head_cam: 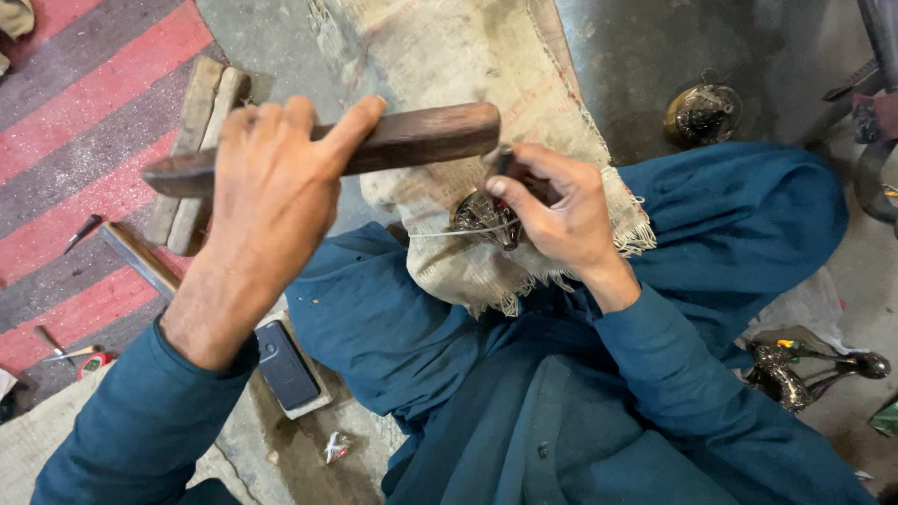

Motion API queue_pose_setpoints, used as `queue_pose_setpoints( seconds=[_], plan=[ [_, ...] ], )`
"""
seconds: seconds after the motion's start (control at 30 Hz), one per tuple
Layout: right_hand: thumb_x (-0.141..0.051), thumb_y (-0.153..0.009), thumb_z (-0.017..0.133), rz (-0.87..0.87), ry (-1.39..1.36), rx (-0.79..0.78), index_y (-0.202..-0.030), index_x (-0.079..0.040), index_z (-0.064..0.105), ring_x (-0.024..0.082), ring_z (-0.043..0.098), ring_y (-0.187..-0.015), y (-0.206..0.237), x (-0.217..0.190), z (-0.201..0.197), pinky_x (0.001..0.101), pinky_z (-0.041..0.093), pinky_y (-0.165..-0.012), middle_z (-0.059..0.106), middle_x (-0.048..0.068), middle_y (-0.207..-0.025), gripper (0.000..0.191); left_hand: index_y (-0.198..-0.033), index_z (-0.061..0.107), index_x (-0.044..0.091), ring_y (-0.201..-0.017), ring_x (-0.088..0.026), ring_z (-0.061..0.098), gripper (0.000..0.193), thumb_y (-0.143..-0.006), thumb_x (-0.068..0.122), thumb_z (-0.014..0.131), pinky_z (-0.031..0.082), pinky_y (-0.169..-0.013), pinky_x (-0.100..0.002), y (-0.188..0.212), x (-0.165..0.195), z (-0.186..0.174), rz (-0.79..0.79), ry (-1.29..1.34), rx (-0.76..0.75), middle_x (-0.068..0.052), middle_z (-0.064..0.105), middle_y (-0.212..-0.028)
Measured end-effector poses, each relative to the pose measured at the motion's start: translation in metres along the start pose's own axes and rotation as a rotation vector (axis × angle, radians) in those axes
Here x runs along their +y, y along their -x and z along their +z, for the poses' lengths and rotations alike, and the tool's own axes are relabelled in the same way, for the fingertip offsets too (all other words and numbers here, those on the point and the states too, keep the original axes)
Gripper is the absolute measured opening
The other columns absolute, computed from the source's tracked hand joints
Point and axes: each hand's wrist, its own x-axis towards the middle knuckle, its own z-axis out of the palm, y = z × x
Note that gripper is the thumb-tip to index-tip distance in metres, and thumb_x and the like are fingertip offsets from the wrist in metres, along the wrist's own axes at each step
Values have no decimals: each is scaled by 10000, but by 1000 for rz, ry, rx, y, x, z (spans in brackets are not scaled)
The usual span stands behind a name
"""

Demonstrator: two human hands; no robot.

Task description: The person sits on the floor and uses a hammer and a chisel to shape a small metal object. They repeatedly strike the chisel against the metal piece, which is placed on a cloth-covered block.

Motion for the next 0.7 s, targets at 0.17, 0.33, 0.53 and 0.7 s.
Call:
queue_pose_setpoints(
  seconds=[0.17, 0.33, 0.53, 0.7],
  plan=[
    [13, -1019, 699, 56, -115, 74, -1287, 76, 637, 183, 755, -1013, 2, 5, -6, 285, 624, -926, 744, 139, -1144, 282, -1496, 481, 167, -970, -451, 637, 721, -826, 34, 714, 516, -817, -509, 7, -3, -9, -154, 456, -61, -237, 617, -1058],
    [44, -1013, 688, 4, -126, 43, -1288, 92, 618, 235, 757, -1090, 2, 7, -7, 317, 631, -968, 714, 159, -1253, 288, -1501, 399, 120, -971, -473, 672, 744, -818, 20, 677, 509, -796, -515, -2, 2, -11, -274, 733, -221, -290, 675, -982],
    [55, -1012, 686, -30, -69, 51, -1256, 86, 636, 213, 766, -1048, 4, 6, -5, 312, 651, -934, 735, 147, -1170, 250, -1535, 365, 122, -1041, -495, 667, 770, -840, -4, 671, 514, -802, -527, -13, 7, -19, -118, 733, -172, -295, 679, -1058],
    [64, -1008, 701, 34, -81, 78, -1232, 85, 661, 160, 744, -984, 7, 6, -1, 276, 618, -890, 757, 114, -1070, 229, -1488, 463, 185, -922, -412, 656, 659, -900, -27, 670, 484, -811, -546, -26, 5, -30, 50, 279, -126, -200, 645, -939]
  ],
)
